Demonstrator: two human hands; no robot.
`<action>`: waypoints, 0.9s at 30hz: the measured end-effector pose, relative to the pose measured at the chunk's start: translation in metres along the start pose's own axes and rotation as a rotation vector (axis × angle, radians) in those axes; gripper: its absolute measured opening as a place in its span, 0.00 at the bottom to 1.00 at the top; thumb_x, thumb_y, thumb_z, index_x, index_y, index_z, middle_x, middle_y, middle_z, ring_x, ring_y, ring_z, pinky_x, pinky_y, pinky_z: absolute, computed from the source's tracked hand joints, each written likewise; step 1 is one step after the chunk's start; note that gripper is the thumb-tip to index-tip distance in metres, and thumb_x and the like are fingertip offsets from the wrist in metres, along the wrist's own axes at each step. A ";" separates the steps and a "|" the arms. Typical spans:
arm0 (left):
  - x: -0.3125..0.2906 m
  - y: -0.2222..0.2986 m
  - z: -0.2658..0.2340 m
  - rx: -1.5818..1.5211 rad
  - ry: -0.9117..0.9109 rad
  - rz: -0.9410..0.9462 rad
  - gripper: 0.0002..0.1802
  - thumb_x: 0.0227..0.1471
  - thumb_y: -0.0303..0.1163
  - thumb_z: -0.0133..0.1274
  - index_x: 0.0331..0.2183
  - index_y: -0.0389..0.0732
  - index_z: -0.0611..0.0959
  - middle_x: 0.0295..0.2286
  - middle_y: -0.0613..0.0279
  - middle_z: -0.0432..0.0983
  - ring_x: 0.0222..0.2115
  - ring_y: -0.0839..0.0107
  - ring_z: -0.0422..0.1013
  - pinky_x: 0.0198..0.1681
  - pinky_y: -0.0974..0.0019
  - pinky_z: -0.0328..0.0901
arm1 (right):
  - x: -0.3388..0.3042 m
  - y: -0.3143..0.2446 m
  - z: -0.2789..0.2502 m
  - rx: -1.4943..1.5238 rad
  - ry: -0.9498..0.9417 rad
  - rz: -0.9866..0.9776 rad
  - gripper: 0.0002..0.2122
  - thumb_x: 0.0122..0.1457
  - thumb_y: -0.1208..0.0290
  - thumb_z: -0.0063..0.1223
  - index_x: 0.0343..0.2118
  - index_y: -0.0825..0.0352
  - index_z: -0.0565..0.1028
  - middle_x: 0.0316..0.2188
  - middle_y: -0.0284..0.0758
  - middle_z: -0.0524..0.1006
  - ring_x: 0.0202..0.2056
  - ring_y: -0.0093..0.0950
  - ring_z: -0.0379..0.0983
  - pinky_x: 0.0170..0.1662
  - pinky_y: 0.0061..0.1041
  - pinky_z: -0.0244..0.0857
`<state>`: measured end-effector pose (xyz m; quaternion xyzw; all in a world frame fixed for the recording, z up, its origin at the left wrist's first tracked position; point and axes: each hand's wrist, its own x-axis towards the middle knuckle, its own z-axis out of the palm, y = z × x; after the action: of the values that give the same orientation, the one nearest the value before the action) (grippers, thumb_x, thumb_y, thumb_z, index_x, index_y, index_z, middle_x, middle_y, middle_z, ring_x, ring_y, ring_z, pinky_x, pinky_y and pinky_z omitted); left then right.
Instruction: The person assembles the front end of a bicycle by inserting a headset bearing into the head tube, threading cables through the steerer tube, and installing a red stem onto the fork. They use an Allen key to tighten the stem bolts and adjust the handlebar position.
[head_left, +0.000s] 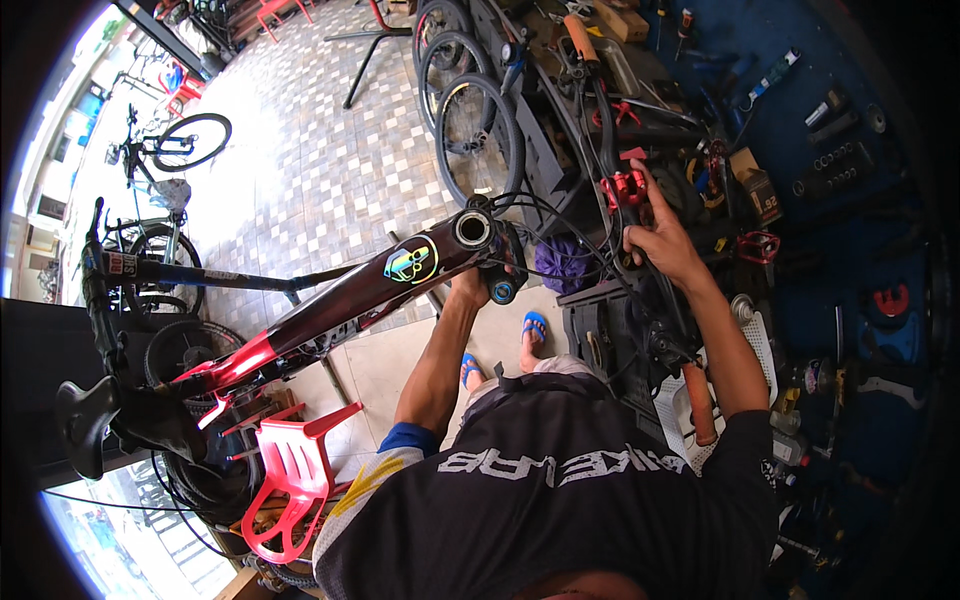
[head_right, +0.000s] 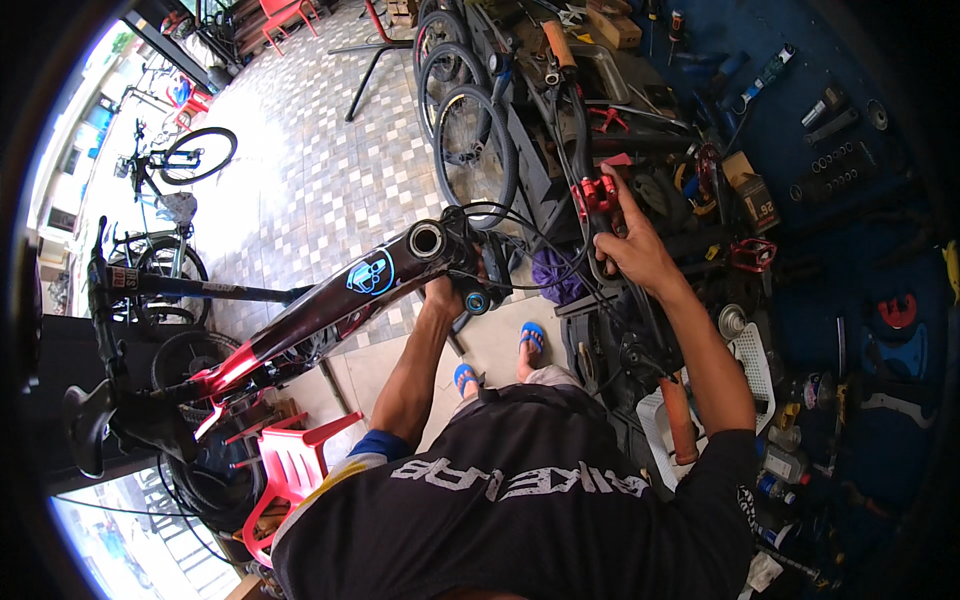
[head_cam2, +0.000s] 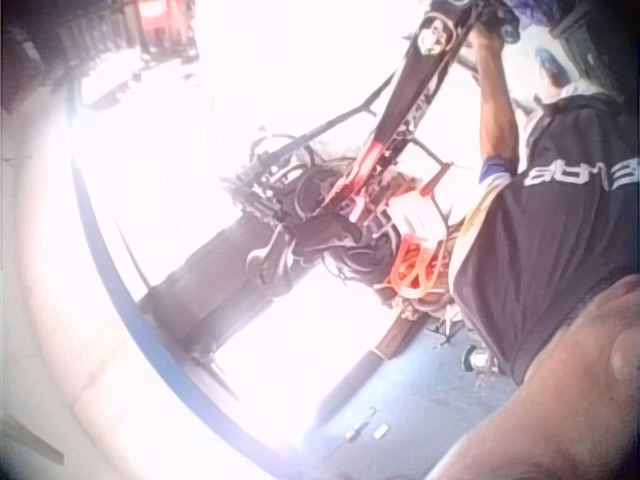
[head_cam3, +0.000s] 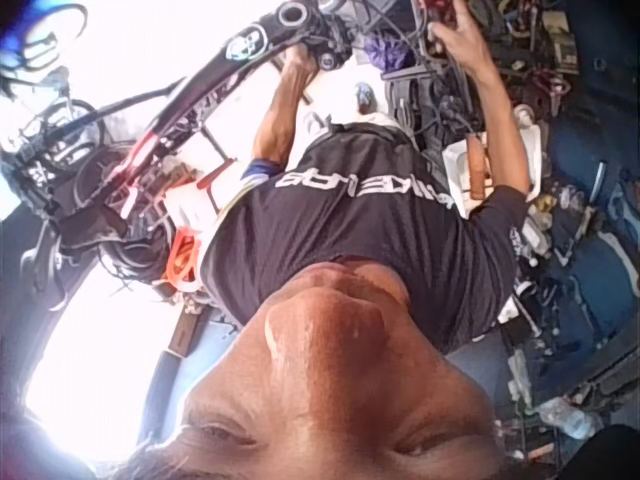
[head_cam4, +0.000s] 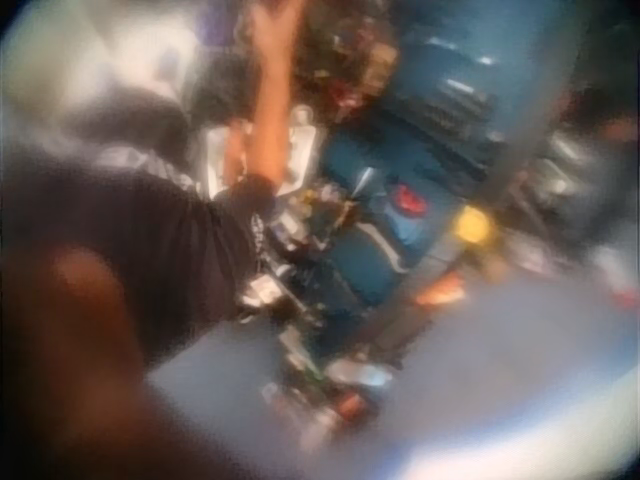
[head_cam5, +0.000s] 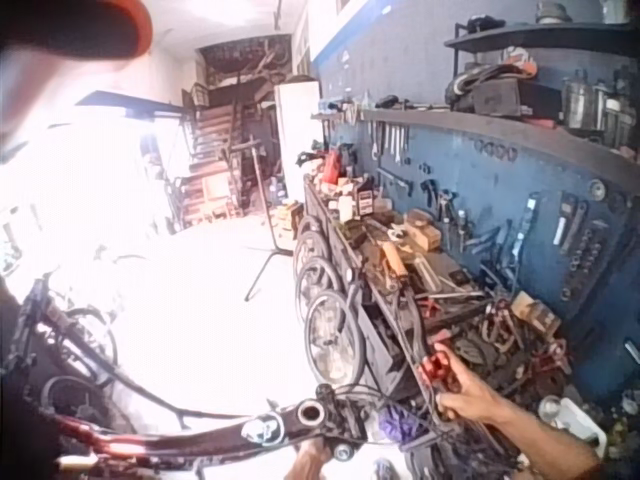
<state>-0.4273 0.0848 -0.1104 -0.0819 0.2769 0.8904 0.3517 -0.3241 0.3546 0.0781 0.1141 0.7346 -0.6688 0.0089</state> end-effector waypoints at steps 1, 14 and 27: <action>0.000 0.000 -0.001 0.005 -0.006 -0.002 0.22 0.59 0.49 0.46 0.41 0.38 0.78 0.30 0.59 0.78 0.24 0.66 0.73 0.28 0.64 0.70 | 0.002 0.008 -0.002 0.018 0.002 0.000 0.44 0.51 0.85 0.45 0.70 0.46 0.45 0.31 0.31 0.72 0.23 0.18 0.69 0.22 0.19 0.65; 0.002 0.000 -0.005 -0.100 0.005 0.028 0.21 0.59 0.48 0.48 0.43 0.41 0.78 0.35 0.61 0.78 0.30 0.67 0.73 0.28 0.63 0.70 | -0.001 0.044 0.003 0.104 0.116 0.085 0.43 0.55 0.81 0.48 0.70 0.51 0.39 0.28 0.34 0.73 0.23 0.23 0.73 0.22 0.23 0.68; -0.003 0.000 0.005 -0.048 0.088 0.066 0.25 0.59 0.52 0.46 0.39 0.38 0.78 0.30 0.57 0.76 0.27 0.65 0.71 0.27 0.63 0.70 | 0.009 0.086 0.007 -0.698 0.510 -0.038 0.46 0.52 0.67 0.60 0.68 0.68 0.41 0.42 0.52 0.78 0.42 0.51 0.77 0.47 0.41 0.69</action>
<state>-0.4247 0.0857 -0.1053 -0.1203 0.2733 0.9035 0.3075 -0.3189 0.3555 -0.0084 0.2523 0.8974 -0.3307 -0.1471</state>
